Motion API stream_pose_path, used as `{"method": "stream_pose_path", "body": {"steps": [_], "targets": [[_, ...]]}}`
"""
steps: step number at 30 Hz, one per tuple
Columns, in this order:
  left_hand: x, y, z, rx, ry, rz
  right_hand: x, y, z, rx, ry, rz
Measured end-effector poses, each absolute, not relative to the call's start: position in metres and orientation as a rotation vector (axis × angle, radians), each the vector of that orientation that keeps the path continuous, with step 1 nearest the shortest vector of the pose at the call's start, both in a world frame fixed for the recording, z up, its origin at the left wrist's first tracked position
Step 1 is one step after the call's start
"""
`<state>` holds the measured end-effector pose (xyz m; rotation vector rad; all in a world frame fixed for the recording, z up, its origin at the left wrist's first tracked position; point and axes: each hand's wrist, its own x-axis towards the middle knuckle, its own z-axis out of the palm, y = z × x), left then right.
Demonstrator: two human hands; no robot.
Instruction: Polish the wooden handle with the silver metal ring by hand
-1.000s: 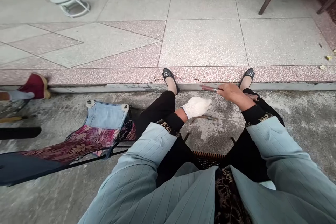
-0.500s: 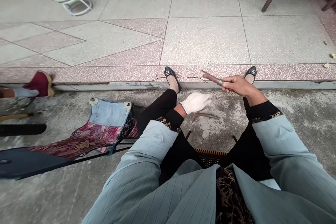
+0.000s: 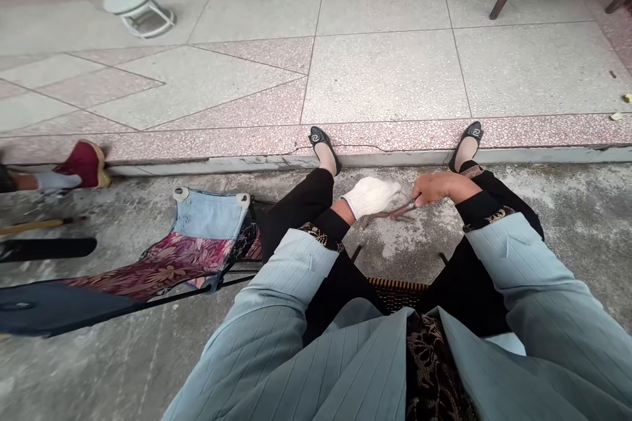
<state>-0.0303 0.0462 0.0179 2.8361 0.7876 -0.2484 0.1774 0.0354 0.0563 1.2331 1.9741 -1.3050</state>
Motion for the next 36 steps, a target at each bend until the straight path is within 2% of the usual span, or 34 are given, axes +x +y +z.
{"method": "stream_pose_path", "body": {"steps": [3, 5, 11, 14, 17, 20, 24, 27, 32, 34, 36], "targets": [[-0.030, 0.047, 0.020, 2.701, 0.824, -0.197, 0.191, 0.035, 0.064, 0.923, 2.005, -1.862], [-0.030, 0.048, 0.023, 2.583, 0.858, -0.137, 0.202, 0.036, 0.069, 0.989, 2.106, -2.122], [-0.027, 0.049, 0.024, 2.649, 0.925, -0.164, 0.209, 0.040, 0.062, 1.826, 2.194, -2.223], [-0.026, 0.047, 0.019, 2.712, 0.874, -0.236, 0.202, 0.043, 0.050, 2.035, 2.156, -2.046], [-0.024, 0.045, 0.015, 2.756, 0.853, -0.257, 0.198, 0.045, 0.046, 2.197, 2.195, -1.538], [-0.024, 0.043, 0.014, 2.801, 0.817, -0.248, 0.195, 0.045, 0.048, 2.095, 2.226, -1.058], [-0.026, 0.041, 0.013, 2.837, 0.697, -0.271, 0.184, 0.039, 0.049, 1.786, 2.103, -0.882], [-0.028, 0.042, 0.012, 2.855, 0.644, -0.267, 0.179, 0.033, 0.046, 1.497, 1.999, -1.116], [-0.030, 0.046, 0.012, 2.761, 0.642, -0.188, 0.188, 0.030, 0.054, 0.948, 1.890, -1.883], [-0.029, 0.047, 0.015, 2.645, 0.701, -0.151, 0.198, 0.031, 0.061, 0.962, 1.982, -2.090], [-0.027, 0.048, 0.020, 2.551, 0.797, -0.107, 0.206, 0.034, 0.066, 1.258, 2.126, -2.205]]}}
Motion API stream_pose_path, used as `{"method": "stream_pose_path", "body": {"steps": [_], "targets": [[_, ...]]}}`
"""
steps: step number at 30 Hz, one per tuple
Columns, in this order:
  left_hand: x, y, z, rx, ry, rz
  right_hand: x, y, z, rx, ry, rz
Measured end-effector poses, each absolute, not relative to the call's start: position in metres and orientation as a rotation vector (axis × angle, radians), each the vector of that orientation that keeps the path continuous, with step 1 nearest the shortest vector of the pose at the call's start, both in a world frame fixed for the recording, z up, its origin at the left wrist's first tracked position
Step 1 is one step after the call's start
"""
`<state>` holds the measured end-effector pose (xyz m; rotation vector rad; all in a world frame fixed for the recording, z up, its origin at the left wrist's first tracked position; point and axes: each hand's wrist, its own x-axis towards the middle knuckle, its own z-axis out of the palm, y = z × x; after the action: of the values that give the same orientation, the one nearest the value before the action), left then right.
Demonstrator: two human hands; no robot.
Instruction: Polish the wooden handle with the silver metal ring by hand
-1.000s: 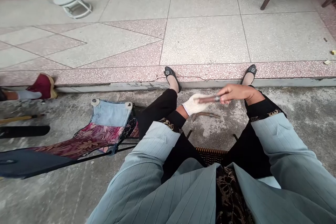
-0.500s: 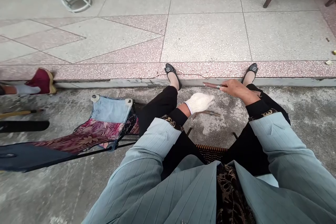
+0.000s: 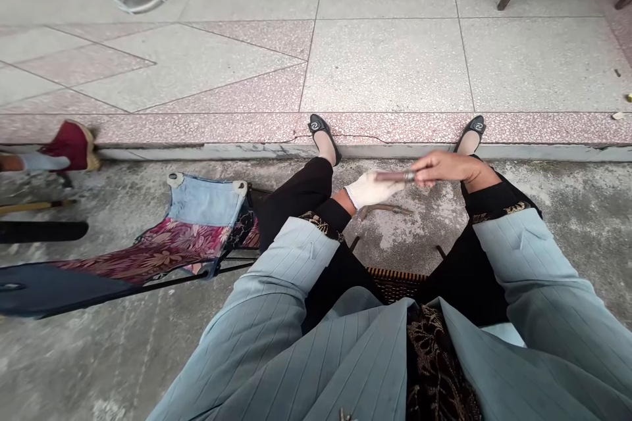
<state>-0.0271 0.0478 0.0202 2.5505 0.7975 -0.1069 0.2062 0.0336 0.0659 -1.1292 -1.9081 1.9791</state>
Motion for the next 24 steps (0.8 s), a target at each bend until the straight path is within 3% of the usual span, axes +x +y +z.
{"method": "stream_pose_path", "body": {"steps": [3, 9, 16, 20, 24], "targets": [[-0.024, 0.049, 0.028, 2.538, 0.906, -0.102, 0.209, 0.037, 0.062, -1.288, -1.721, 1.711], [-0.017, 0.045, 0.019, 2.570, 0.889, -0.276, 0.190, 0.041, 0.047, -1.574, -1.674, 1.526], [-0.014, 0.038, 0.005, 2.690, 0.776, -0.293, 0.191, 0.044, 0.042, -2.179, -2.242, 0.859], [-0.021, 0.044, 0.013, 2.770, 0.802, -0.276, 0.185, 0.038, 0.036, -2.119, -2.579, 1.279], [-0.027, 0.049, 0.017, 2.775, 0.857, -0.227, 0.189, 0.033, 0.044, -1.354, -2.454, 2.122]]}}
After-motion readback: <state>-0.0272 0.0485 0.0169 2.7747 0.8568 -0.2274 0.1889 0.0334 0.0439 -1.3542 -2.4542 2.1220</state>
